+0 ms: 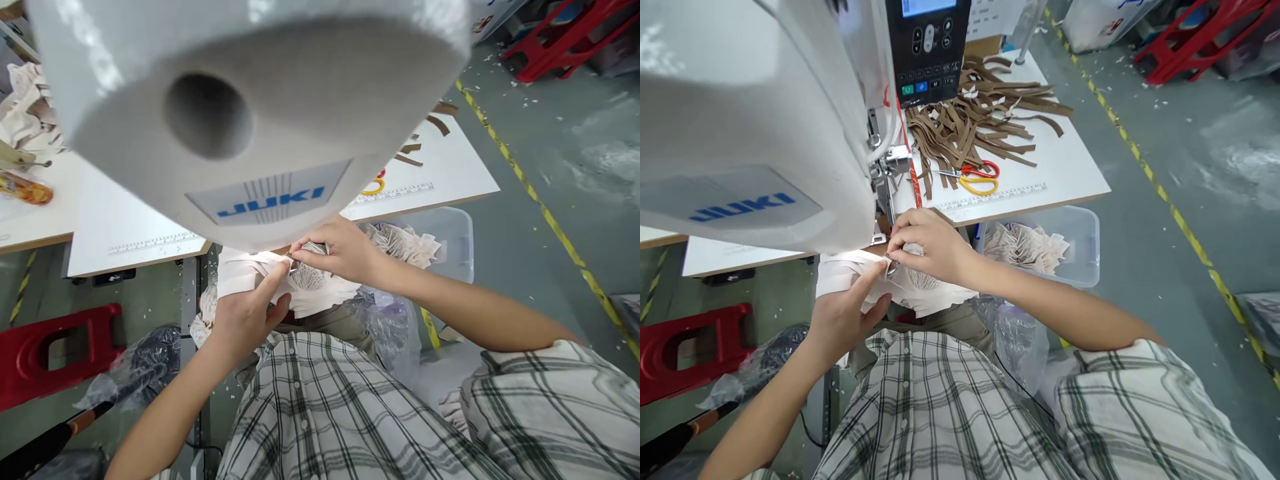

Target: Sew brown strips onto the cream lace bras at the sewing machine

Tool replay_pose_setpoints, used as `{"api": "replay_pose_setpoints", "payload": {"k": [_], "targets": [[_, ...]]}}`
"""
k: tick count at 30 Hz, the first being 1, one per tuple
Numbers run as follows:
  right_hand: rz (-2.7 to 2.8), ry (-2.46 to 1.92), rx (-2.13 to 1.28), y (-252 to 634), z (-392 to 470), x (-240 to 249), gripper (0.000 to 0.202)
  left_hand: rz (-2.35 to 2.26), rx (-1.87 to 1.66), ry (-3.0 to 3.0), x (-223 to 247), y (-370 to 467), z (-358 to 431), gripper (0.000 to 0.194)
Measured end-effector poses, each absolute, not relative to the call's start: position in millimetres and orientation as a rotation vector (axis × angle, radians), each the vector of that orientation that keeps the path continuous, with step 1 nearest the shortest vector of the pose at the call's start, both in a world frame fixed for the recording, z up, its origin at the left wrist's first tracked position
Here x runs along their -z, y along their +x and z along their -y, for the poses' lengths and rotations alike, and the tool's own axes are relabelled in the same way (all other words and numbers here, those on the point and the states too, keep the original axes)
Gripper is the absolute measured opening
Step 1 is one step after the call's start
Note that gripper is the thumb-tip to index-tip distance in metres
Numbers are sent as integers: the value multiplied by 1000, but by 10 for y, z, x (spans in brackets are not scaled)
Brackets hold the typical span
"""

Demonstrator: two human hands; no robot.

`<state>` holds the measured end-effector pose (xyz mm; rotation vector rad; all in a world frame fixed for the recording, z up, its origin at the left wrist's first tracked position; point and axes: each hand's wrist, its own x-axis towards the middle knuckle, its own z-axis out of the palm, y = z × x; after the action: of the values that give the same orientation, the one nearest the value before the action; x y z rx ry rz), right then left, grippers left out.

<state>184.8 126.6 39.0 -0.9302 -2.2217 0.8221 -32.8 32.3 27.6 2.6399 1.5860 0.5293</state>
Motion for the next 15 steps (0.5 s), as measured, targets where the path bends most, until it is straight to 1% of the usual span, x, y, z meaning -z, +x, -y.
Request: {"api": "replay_pose_setpoints", "payload": {"k": [5,9,11,15], "targets": [[2246,-965,-918,1844,-1336,-541,11,-1612,-514,2736,-277,-327,-342,55],[2291,-913,-922,1852,-1385,-564,12,-1590,-408,2856,-320,-396,-401,55],[2269,-890,-857,1851,-1356,-501,13,-1602,-346,2851,-354,-415,-412,53],[2141,-751,-543,1847,-1177,-258,17,-1637,-293,2794,-413,-395,-381,47]]}}
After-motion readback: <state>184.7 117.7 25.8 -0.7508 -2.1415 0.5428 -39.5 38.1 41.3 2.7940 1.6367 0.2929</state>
